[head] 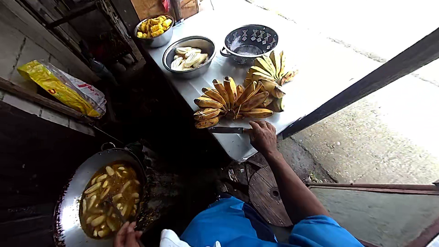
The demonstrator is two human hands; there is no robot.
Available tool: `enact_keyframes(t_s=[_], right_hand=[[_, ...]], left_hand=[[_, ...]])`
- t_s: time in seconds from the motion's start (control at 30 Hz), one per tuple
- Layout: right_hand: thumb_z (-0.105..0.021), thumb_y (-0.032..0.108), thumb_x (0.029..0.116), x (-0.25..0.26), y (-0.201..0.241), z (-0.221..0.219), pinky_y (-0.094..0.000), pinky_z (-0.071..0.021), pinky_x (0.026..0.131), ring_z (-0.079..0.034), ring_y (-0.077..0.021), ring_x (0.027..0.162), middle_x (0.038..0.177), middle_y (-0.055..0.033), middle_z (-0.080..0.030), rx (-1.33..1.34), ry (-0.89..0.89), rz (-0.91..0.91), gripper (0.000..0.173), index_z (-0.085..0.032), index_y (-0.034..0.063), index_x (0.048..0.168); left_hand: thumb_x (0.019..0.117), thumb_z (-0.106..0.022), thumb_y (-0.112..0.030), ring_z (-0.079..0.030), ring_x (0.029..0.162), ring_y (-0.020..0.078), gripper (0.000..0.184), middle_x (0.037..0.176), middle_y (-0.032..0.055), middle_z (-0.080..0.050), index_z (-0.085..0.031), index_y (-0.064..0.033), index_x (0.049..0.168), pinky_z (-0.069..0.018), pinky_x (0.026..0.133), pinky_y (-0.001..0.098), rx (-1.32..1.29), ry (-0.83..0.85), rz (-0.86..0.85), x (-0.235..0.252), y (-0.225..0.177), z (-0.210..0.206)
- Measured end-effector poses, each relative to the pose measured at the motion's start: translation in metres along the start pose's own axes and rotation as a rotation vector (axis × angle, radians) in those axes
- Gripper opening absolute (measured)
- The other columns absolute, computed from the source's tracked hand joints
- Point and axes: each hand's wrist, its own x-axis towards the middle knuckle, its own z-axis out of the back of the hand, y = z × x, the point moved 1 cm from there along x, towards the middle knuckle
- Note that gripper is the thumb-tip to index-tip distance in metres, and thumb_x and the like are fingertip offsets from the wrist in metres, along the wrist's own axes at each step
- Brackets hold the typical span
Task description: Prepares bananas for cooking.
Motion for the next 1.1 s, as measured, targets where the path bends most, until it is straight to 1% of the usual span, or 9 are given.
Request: enact_keyframes(t_s=[0.17, 0.3, 0.4, 0.53, 0.6, 0.73, 0.87, 1.0, 1.1], right_hand=[[-0.057, 0.028, 0.101, 0.005, -0.013, -0.014, -0.0563, -0.0487, 0.096, -0.063, -0.0369, 0.111, 0.112, -0.0162, -0.068, 0.015, 0.16, 0.046, 0.029, -0.072, 0.0144, 0.122], [-0.052, 0.028, 0.1035, -0.017, -0.03, -0.006, -0.0556, -0.0526, 0.087, -0.065, -0.0378, 0.105, 0.108, -0.0161, -0.068, 0.071, 0.224, 0.014, 0.026, -0.071, 0.0142, 0.115], [-0.054, 0.027, 0.1019, -0.053, -0.043, 0.019, -0.0554, -0.0566, 0.082, -0.068, -0.0375, 0.099, 0.106, -0.0184, -0.068, 0.186, 0.123, -0.107, 0.027, -0.07, 0.0073, 0.114], [-0.049, 0.028, 0.1003, -0.099, -0.037, 0.051, -0.0455, -0.058, 0.072, -0.068, -0.0234, 0.081, 0.098, -0.0136, -0.068, 0.464, -0.019, -0.44, 0.037, -0.064, 0.0003, 0.121], [-0.048, 0.028, 0.0993, -0.111, -0.03, 0.055, -0.0352, -0.0574, 0.063, -0.065, -0.0141, 0.07, 0.091, -0.0085, -0.07, 0.617, -0.082, -0.583, 0.045, -0.057, 0.0006, 0.134], [-0.05, 0.022, 0.1016, -0.109, -0.011, 0.058, -0.0236, -0.0515, 0.052, -0.059, -0.0071, 0.058, 0.092, -0.0045, -0.07, 0.921, -0.204, -0.63, 0.061, -0.034, 0.0009, 0.156], [-0.046, 0.016, 0.1051, -0.097, 0.0, 0.06, -0.0225, -0.0536, 0.055, -0.062, -0.0079, 0.064, 0.109, -0.0063, -0.072, 1.018, -0.297, -0.565, 0.059, -0.028, 0.002, 0.16], [-0.049, 0.015, 0.1043, -0.078, -0.003, 0.065, -0.0255, -0.0572, 0.058, -0.065, -0.0121, 0.068, 0.096, -0.0065, -0.069, 1.043, -0.315, -0.544, 0.058, -0.034, 0.0034, 0.159], [-0.048, 0.015, 0.1034, -0.061, -0.006, 0.067, -0.0252, -0.0528, 0.051, -0.059, -0.011, 0.059, 0.083, -0.0046, -0.065, 1.052, -0.294, -0.567, 0.056, -0.038, 0.0057, 0.158]], left_hand=[[0.1015, -0.049, -0.013, -0.067, 0.072, 0.0097, 0.033, 0.108, 0.0103, -0.071, -0.06, 0.0081, 0.126, -0.0593, 0.063, 0.0256, -0.058, 0.233, -0.376, 0.052, -0.075, -0.129], [0.0996, -0.051, -0.009, -0.069, 0.076, 0.0101, 0.029, 0.108, 0.0103, -0.072, -0.064, 0.007, 0.12, -0.0602, 0.068, 0.0258, -0.081, 0.508, -0.6, 0.06, -0.152, -0.22], [0.0987, -0.053, -0.006, -0.07, 0.086, 0.0123, 0.027, 0.112, 0.0129, -0.071, -0.066, 0.0072, 0.119, -0.0609, 0.075, 0.0277, -0.122, 0.649, -0.757, 0.061, -0.204, -0.278], [0.0991, -0.056, -0.007, -0.069, 0.11, 0.0194, 0.028, 0.121, 0.0164, -0.07, -0.068, 0.0044, 0.121, -0.0584, 0.097, 0.0361, -0.096, 0.916, -0.978, 0.047, -0.258, -0.361], [0.0992, -0.058, -0.008, -0.065, 0.119, 0.0198, 0.029, 0.127, 0.0154, -0.067, -0.068, 0.0018, 0.124, -0.0544, 0.103, 0.0369, -0.013, 1.048, -1.094, 0.026, -0.281, -0.403], [0.0962, -0.064, -0.006, -0.054, 0.136, 0.0305, 0.041, 0.14, 0.0217, -0.059, -0.061, 0.0029, 0.136, -0.0421, 0.116, 0.0427, 0.164, 1.09, -1.274, -0.003, -0.306, -0.48], [0.0984, -0.065, -0.013, -0.049, 0.139, 0.0352, 0.052, 0.147, 0.022, -0.053, -0.05, 0.0, 0.147, -0.0391, 0.117, 0.0478, 0.45, 1.042, -1.179, -0.01, -0.32, -0.516], [0.0928, -0.073, -0.017, -0.057, 0.126, 0.0373, 0.052, 0.134, 0.0202, -0.059, -0.058, -0.0077, 0.141, -0.049, 0.105, 0.0529, 0.695, 1.071, -1.227, -0.011, -0.335, -0.524], [0.0864, -0.077, -0.013, -0.058, 0.118, 0.0373, 0.052, 0.127, 0.0185, -0.06, -0.063, -0.014, 0.137, -0.0516, 0.097, 0.0551, 0.752, 1.224, -1.251, -0.002, -0.337, -0.531]])
